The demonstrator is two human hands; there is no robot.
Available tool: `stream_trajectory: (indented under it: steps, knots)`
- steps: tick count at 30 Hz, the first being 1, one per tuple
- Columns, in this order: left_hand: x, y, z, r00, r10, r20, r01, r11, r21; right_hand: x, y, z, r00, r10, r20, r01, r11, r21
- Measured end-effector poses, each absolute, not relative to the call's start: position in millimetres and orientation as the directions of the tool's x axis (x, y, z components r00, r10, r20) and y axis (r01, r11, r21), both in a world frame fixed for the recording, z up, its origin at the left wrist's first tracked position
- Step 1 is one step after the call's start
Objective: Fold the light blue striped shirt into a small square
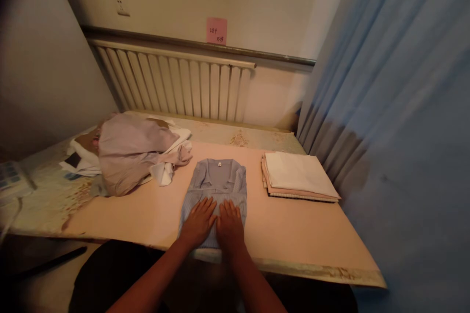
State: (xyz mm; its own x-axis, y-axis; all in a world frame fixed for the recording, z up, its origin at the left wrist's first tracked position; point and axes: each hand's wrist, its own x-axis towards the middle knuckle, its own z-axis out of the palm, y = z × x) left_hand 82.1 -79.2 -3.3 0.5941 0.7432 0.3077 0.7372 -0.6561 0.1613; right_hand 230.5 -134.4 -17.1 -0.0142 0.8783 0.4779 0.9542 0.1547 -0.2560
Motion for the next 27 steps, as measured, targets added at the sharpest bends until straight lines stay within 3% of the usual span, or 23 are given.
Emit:
stream_trajectory:
  steps: [27]
  knots:
    - [56,-60,-2,0.560,0.769,0.308,0.769,-0.621,0.152,242,-134,-28,0.044,0.846,0.531,0.954,0.123,-0.275]
